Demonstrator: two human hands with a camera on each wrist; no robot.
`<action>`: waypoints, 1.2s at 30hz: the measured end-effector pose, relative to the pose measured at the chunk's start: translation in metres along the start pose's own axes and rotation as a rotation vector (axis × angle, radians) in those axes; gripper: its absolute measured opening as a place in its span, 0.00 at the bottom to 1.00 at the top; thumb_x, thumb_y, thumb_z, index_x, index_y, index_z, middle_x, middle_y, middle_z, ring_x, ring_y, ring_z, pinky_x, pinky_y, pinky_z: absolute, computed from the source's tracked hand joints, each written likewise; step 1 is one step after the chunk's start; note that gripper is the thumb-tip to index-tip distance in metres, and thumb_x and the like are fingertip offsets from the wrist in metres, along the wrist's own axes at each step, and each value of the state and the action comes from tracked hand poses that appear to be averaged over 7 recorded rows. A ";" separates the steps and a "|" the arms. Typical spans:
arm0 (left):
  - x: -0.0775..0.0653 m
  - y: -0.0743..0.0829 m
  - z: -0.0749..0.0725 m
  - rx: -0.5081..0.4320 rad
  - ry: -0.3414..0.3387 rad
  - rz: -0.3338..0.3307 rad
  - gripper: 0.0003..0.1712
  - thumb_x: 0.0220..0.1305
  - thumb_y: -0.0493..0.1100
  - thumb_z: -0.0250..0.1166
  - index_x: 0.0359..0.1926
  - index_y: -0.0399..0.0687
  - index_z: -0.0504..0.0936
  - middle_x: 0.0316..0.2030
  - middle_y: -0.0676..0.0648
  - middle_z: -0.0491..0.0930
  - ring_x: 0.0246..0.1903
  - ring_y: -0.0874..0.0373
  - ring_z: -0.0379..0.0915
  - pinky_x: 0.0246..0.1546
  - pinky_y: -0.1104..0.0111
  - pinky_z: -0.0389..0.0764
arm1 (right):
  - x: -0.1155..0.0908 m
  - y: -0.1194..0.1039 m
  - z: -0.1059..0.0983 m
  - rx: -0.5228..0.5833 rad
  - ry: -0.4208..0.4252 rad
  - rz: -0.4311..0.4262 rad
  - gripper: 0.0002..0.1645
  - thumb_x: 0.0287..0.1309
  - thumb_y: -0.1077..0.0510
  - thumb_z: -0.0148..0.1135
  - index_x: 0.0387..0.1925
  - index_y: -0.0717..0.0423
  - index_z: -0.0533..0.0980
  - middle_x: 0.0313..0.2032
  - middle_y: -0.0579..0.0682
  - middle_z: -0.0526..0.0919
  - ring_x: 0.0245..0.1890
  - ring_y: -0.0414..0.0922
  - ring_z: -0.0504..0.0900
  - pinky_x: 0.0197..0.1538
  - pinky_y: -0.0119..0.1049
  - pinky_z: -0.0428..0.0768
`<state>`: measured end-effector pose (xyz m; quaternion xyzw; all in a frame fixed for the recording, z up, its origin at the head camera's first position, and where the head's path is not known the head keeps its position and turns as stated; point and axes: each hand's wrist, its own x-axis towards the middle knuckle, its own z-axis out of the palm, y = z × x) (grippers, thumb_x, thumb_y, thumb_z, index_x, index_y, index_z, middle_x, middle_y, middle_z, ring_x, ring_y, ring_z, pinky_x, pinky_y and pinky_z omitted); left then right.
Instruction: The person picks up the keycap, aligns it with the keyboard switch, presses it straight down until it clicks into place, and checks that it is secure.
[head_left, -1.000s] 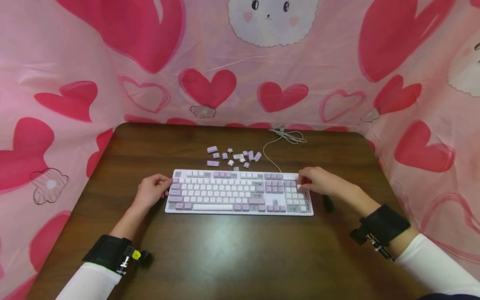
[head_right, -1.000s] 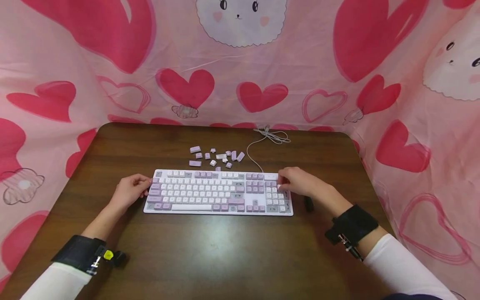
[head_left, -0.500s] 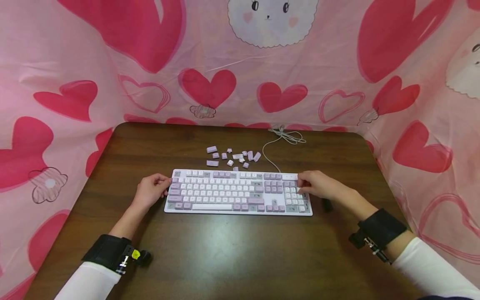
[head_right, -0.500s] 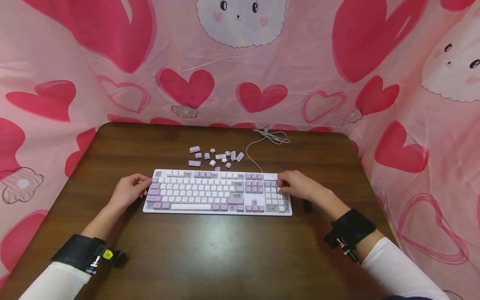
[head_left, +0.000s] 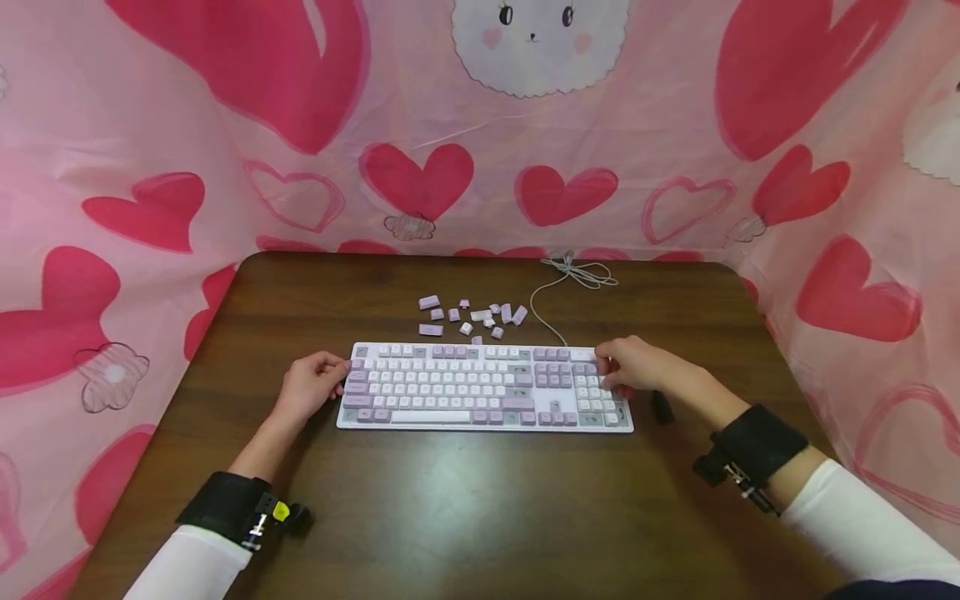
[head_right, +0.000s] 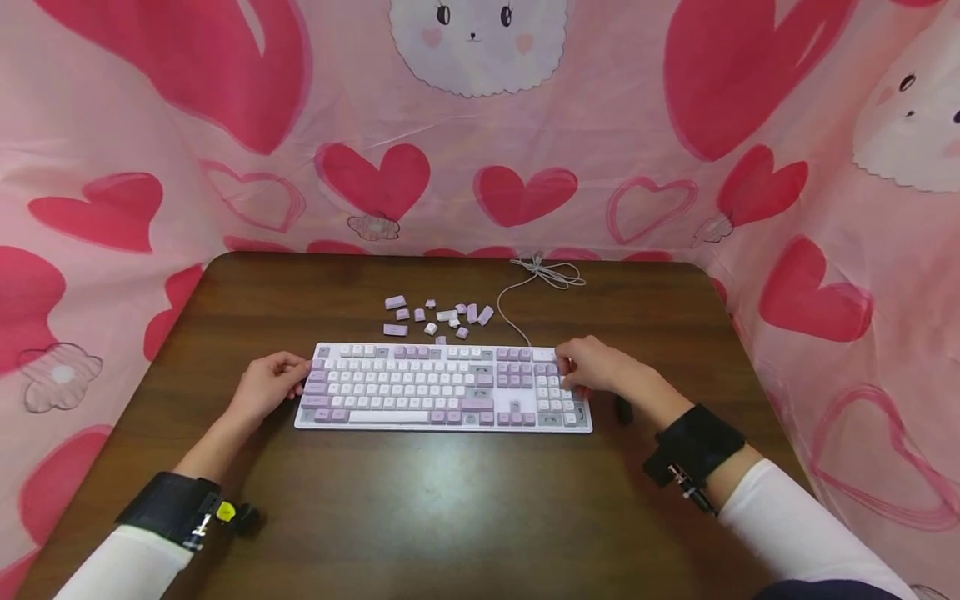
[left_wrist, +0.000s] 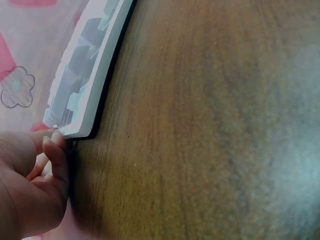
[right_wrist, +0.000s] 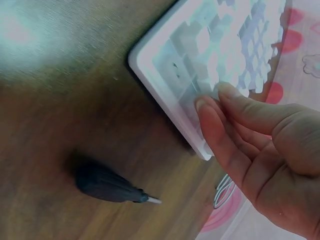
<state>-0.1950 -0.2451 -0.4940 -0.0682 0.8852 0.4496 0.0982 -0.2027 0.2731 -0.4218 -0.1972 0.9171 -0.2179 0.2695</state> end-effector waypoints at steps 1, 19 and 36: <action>0.000 0.000 0.001 -0.004 -0.004 0.000 0.18 0.76 0.46 0.63 0.51 0.32 0.82 0.26 0.49 0.81 0.26 0.57 0.76 0.27 0.70 0.76 | 0.000 0.000 -0.001 0.015 -0.018 0.015 0.10 0.62 0.64 0.72 0.32 0.56 0.76 0.28 0.49 0.77 0.23 0.43 0.79 0.29 0.36 0.82; -0.005 -0.004 -0.010 -0.005 0.013 -0.012 0.19 0.76 0.46 0.63 0.51 0.31 0.81 0.25 0.51 0.81 0.25 0.59 0.76 0.26 0.71 0.75 | 0.024 -0.012 -0.018 0.027 -0.109 -0.005 0.12 0.60 0.68 0.73 0.27 0.59 0.76 0.25 0.50 0.77 0.21 0.44 0.82 0.29 0.40 0.85; 0.000 0.002 -0.001 -0.003 -0.026 0.001 0.16 0.76 0.44 0.64 0.50 0.32 0.82 0.24 0.51 0.80 0.25 0.59 0.76 0.26 0.71 0.75 | 0.010 0.012 -0.007 0.114 -0.125 -0.055 0.15 0.60 0.68 0.72 0.26 0.57 0.72 0.23 0.47 0.77 0.21 0.42 0.81 0.28 0.37 0.83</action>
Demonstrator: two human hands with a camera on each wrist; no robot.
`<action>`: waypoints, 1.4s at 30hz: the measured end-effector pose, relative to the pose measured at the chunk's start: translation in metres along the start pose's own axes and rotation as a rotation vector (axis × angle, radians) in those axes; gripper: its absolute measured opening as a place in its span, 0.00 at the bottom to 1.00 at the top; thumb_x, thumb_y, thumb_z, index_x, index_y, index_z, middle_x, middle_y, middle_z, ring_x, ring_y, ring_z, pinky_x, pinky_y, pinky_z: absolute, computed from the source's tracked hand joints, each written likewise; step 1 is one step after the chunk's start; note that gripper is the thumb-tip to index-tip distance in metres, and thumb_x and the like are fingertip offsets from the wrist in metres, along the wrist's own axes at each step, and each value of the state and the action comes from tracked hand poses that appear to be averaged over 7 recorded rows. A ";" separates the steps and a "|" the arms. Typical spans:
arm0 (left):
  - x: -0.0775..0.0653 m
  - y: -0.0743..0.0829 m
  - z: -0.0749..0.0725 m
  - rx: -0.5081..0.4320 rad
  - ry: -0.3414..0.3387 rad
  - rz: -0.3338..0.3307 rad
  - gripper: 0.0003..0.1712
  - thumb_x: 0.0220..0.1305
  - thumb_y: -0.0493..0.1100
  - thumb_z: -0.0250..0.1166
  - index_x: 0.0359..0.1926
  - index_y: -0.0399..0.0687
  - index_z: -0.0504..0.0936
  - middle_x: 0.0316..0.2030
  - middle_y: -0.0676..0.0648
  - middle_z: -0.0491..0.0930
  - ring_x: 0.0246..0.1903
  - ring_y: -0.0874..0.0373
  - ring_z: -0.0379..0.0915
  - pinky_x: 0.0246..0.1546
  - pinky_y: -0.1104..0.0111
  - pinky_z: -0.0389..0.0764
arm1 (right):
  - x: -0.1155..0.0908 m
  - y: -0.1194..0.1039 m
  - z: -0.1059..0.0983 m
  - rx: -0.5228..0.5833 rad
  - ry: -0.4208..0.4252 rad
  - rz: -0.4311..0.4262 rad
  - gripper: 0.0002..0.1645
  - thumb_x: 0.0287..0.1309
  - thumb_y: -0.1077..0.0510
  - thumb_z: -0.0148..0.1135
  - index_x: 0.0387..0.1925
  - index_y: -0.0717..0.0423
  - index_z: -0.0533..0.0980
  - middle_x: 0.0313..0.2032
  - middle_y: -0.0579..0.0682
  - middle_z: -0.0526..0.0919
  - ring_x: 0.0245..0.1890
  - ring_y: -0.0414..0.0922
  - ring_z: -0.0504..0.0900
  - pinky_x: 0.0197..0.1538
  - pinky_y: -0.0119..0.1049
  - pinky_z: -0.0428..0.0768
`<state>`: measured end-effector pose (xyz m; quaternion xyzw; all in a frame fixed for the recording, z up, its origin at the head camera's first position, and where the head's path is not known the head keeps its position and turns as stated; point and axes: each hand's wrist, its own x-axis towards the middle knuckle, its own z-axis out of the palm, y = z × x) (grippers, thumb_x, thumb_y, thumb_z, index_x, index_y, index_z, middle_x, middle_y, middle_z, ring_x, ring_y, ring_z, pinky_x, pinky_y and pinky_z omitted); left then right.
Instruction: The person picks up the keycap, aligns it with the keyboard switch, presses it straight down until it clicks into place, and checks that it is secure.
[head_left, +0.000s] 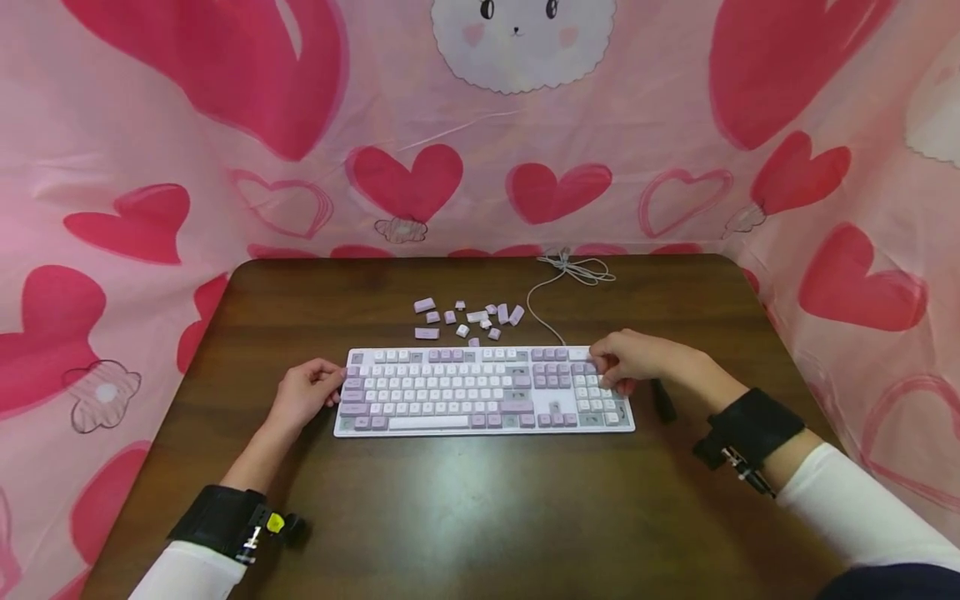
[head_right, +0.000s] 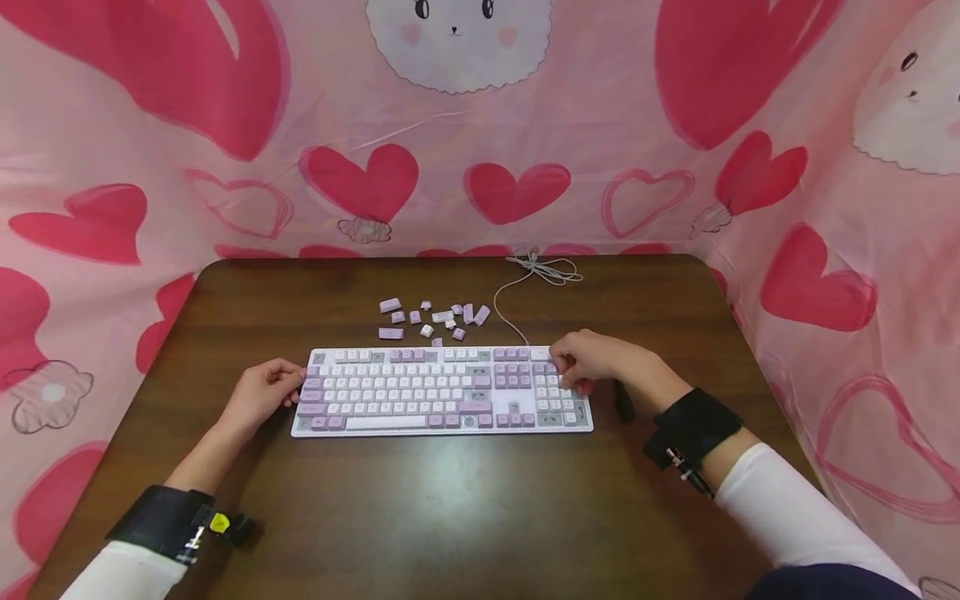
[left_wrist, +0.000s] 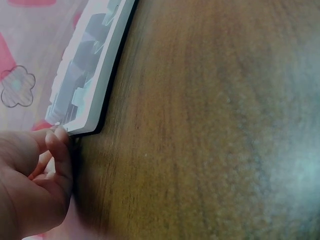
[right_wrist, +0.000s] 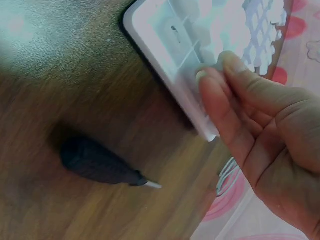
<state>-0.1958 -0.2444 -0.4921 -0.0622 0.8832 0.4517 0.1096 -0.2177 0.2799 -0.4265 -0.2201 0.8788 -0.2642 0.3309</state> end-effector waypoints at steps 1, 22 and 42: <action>0.001 0.000 0.000 0.001 -0.003 0.008 0.16 0.76 0.44 0.63 0.50 0.32 0.81 0.24 0.51 0.80 0.25 0.58 0.76 0.26 0.70 0.75 | -0.001 0.000 0.000 0.003 0.001 -0.005 0.16 0.59 0.69 0.72 0.26 0.57 0.72 0.23 0.48 0.77 0.20 0.42 0.81 0.28 0.37 0.83; 0.004 0.000 -0.003 -0.034 -0.036 0.037 0.17 0.76 0.43 0.63 0.51 0.30 0.80 0.24 0.51 0.80 0.25 0.59 0.76 0.28 0.71 0.76 | 0.016 -0.011 -0.013 0.032 -0.142 0.140 0.16 0.61 0.70 0.70 0.26 0.60 0.71 0.23 0.50 0.78 0.19 0.41 0.83 0.27 0.38 0.85; 0.000 0.002 -0.003 -0.011 -0.018 0.026 0.16 0.77 0.44 0.63 0.51 0.31 0.80 0.24 0.49 0.80 0.26 0.57 0.76 0.29 0.71 0.75 | 0.016 -0.007 -0.013 0.017 -0.163 0.162 0.12 0.65 0.67 0.68 0.29 0.58 0.72 0.23 0.51 0.79 0.20 0.42 0.82 0.30 0.40 0.86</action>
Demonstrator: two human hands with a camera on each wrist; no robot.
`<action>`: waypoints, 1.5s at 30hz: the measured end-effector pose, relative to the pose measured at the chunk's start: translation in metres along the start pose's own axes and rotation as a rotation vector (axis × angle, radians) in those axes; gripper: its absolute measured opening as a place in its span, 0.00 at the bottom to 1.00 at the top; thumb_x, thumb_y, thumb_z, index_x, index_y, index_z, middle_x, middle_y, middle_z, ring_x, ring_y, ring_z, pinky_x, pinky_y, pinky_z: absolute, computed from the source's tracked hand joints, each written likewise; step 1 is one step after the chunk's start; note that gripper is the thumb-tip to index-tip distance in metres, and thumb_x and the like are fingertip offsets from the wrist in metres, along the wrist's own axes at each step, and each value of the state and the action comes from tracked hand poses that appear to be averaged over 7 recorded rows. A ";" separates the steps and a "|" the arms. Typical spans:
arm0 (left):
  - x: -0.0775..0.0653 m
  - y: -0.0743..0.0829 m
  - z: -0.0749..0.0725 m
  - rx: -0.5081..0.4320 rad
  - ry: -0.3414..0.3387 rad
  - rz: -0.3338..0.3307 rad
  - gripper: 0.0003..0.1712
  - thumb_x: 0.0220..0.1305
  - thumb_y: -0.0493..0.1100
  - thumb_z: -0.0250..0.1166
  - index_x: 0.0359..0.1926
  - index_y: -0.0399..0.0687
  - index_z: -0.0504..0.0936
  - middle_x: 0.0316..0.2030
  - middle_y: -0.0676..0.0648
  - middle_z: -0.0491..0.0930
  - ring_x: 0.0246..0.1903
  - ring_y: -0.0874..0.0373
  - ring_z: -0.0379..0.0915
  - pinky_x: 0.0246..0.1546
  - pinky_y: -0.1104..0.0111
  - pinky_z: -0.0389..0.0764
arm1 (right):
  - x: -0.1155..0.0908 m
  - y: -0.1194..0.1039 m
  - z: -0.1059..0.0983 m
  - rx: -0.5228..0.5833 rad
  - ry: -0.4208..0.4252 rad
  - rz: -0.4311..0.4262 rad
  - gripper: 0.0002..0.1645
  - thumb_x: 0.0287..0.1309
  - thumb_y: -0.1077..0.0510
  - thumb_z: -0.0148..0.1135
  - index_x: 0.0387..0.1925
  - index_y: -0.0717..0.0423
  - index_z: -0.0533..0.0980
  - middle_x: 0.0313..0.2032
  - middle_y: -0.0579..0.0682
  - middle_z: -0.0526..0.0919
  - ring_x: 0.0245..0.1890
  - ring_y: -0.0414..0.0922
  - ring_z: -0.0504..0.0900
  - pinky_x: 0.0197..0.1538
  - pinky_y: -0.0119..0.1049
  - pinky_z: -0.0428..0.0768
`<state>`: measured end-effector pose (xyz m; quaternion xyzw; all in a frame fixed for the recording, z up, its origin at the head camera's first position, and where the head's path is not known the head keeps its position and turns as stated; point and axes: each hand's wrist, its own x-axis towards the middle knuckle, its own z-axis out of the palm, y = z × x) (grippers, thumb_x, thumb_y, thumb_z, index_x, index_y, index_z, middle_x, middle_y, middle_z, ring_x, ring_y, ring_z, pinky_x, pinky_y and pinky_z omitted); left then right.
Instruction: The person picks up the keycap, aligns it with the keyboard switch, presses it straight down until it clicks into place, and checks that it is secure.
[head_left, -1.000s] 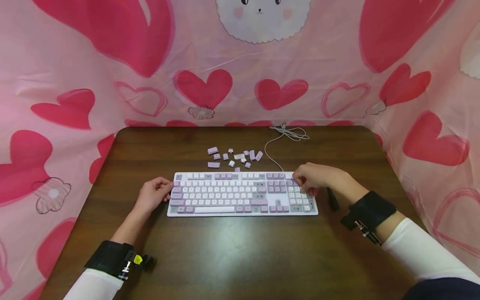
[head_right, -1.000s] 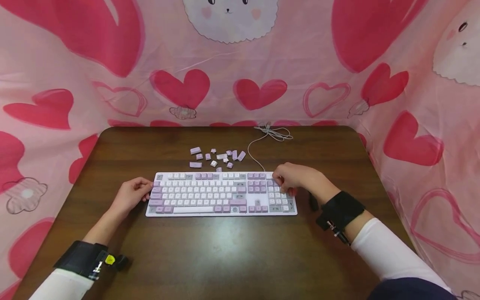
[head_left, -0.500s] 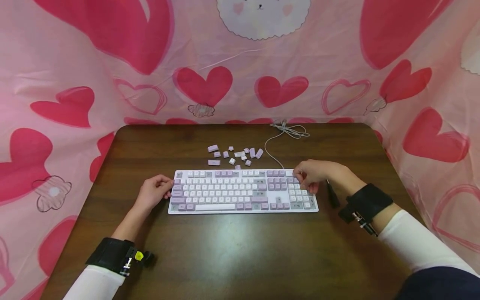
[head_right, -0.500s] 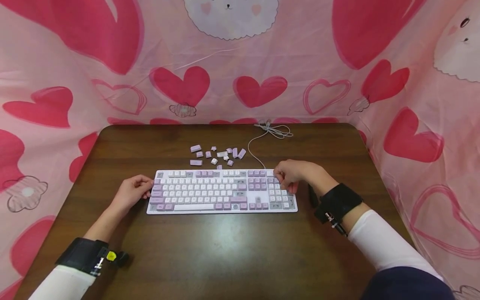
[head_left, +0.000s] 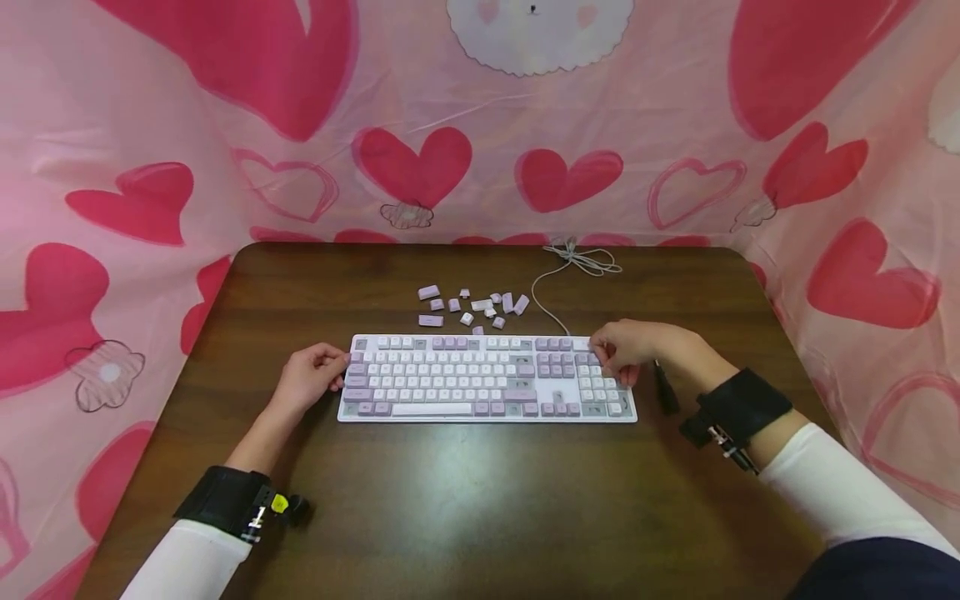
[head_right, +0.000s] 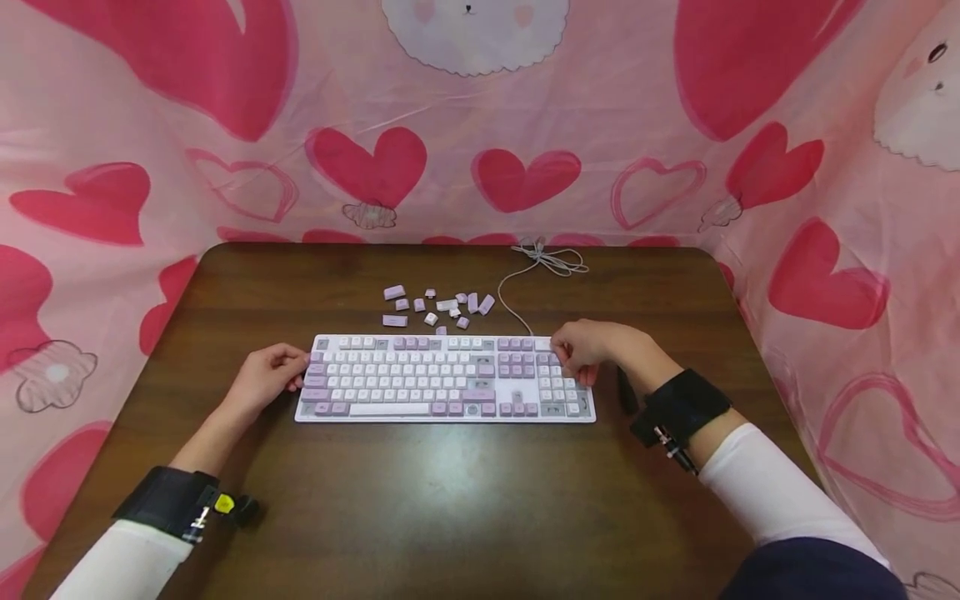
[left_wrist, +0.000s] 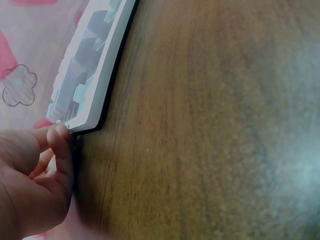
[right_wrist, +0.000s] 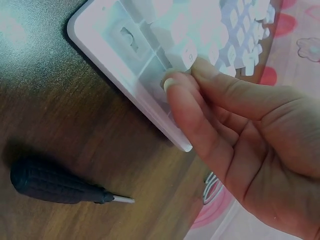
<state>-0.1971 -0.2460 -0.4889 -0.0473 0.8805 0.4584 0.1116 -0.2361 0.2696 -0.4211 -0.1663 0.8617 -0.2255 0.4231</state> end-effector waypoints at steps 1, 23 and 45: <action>0.001 0.000 -0.001 0.004 -0.001 0.001 0.16 0.77 0.44 0.63 0.51 0.31 0.80 0.24 0.49 0.80 0.26 0.57 0.76 0.29 0.70 0.75 | 0.000 0.000 0.000 0.003 0.001 0.007 0.12 0.65 0.67 0.69 0.30 0.58 0.73 0.23 0.51 0.79 0.20 0.42 0.82 0.31 0.41 0.86; 0.000 -0.006 0.007 0.005 0.014 -0.017 0.15 0.75 0.44 0.65 0.47 0.32 0.82 0.22 0.51 0.80 0.24 0.59 0.76 0.28 0.70 0.74 | 0.074 -0.079 -0.018 -0.460 0.364 -0.373 0.02 0.65 0.64 0.69 0.36 0.59 0.82 0.29 0.48 0.81 0.29 0.43 0.76 0.39 0.40 0.78; -0.002 0.002 0.004 0.000 0.050 0.016 0.12 0.74 0.40 0.65 0.44 0.32 0.82 0.21 0.51 0.79 0.23 0.59 0.75 0.26 0.71 0.74 | 0.149 -0.124 -0.017 -0.627 0.391 -0.321 0.04 0.66 0.63 0.67 0.36 0.59 0.79 0.36 0.54 0.78 0.37 0.49 0.77 0.45 0.45 0.78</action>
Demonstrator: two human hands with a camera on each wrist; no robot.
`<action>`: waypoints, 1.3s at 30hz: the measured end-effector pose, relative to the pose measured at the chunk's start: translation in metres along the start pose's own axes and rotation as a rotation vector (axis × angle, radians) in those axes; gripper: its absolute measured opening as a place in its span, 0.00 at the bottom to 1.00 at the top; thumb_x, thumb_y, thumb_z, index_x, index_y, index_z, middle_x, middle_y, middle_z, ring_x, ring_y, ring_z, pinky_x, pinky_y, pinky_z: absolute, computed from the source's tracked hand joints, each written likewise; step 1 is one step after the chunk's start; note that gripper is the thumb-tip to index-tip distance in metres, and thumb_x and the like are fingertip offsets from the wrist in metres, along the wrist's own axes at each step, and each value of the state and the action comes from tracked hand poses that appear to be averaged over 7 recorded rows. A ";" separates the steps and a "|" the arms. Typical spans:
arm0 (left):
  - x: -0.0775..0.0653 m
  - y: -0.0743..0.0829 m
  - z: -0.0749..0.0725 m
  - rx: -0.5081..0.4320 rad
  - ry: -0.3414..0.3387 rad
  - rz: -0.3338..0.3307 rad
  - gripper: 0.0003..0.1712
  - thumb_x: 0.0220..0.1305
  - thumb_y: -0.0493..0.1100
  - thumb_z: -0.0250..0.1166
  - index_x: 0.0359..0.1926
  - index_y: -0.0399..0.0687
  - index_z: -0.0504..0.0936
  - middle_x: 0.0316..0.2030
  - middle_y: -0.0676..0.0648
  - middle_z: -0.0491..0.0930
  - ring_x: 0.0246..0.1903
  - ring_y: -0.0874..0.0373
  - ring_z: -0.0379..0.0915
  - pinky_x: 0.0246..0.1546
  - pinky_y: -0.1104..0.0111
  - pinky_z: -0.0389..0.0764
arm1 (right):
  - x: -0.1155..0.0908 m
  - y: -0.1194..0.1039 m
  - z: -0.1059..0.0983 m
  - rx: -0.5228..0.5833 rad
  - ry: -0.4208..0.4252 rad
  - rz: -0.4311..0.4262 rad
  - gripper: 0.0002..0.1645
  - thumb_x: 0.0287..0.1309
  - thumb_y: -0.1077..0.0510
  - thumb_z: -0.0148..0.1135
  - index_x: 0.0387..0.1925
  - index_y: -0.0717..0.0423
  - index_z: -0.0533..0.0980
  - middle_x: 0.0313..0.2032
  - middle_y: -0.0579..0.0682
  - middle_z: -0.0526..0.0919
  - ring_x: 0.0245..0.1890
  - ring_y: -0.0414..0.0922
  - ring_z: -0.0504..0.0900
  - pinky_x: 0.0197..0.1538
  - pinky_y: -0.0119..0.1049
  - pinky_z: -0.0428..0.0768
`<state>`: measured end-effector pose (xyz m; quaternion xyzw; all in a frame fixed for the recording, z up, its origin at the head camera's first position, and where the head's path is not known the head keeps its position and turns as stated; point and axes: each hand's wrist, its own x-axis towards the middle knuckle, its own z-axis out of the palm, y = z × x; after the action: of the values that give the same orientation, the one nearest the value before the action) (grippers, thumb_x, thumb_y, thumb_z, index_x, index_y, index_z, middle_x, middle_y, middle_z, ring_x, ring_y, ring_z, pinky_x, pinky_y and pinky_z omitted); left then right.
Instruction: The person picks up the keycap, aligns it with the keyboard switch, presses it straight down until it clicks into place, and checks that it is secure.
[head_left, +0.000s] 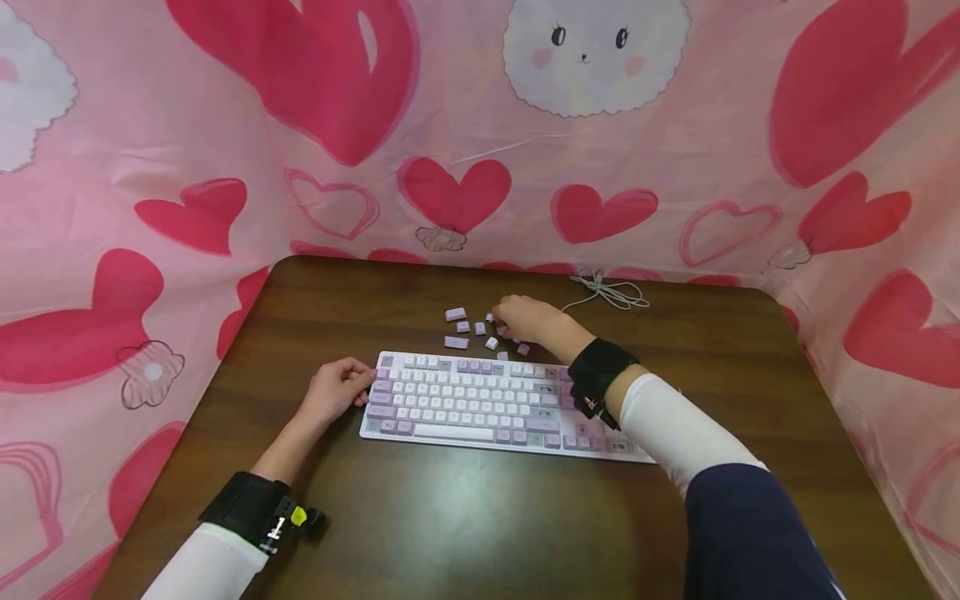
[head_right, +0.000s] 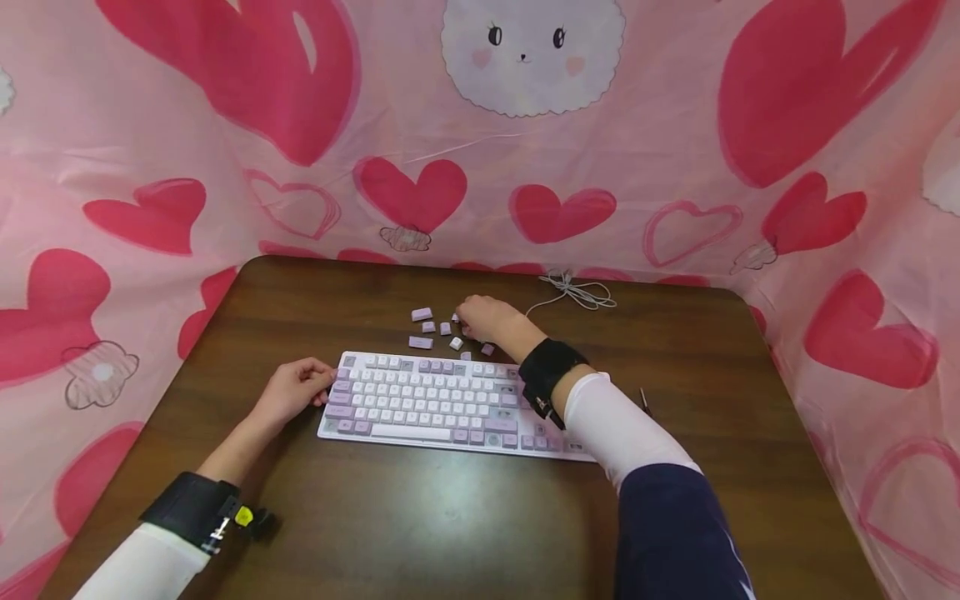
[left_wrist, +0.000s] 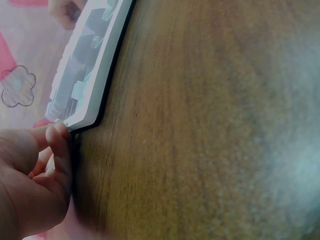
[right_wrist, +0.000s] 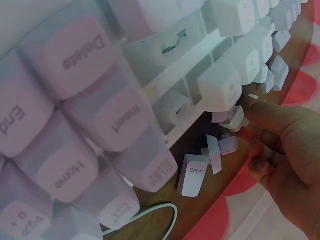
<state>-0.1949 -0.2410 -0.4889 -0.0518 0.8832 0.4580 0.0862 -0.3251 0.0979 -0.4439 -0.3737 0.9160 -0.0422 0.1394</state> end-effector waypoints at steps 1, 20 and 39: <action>0.000 0.000 0.000 -0.001 -0.001 0.000 0.12 0.74 0.40 0.65 0.45 0.32 0.82 0.21 0.51 0.79 0.23 0.59 0.75 0.26 0.71 0.74 | 0.000 0.000 0.001 0.002 0.001 -0.004 0.04 0.66 0.64 0.67 0.35 0.59 0.78 0.35 0.53 0.77 0.37 0.49 0.77 0.45 0.44 0.77; 0.008 0.002 0.002 -0.003 -0.008 0.025 0.11 0.75 0.40 0.64 0.45 0.32 0.82 0.22 0.50 0.79 0.23 0.58 0.75 0.26 0.71 0.74 | -0.042 0.022 0.005 0.194 0.232 -0.203 0.09 0.66 0.67 0.66 0.47 0.60 0.81 0.39 0.52 0.81 0.38 0.46 0.79 0.45 0.43 0.81; 0.011 0.003 0.000 0.021 -0.008 0.027 0.12 0.75 0.41 0.64 0.45 0.32 0.82 0.22 0.49 0.80 0.23 0.58 0.75 0.27 0.71 0.74 | -0.112 0.026 0.013 0.366 0.259 -0.139 0.15 0.65 0.65 0.70 0.53 0.57 0.84 0.50 0.51 0.88 0.43 0.44 0.83 0.47 0.44 0.82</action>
<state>-0.2059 -0.2391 -0.4889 -0.0369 0.8883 0.4501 0.0841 -0.2624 0.1954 -0.4361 -0.3959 0.8754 -0.2647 0.0830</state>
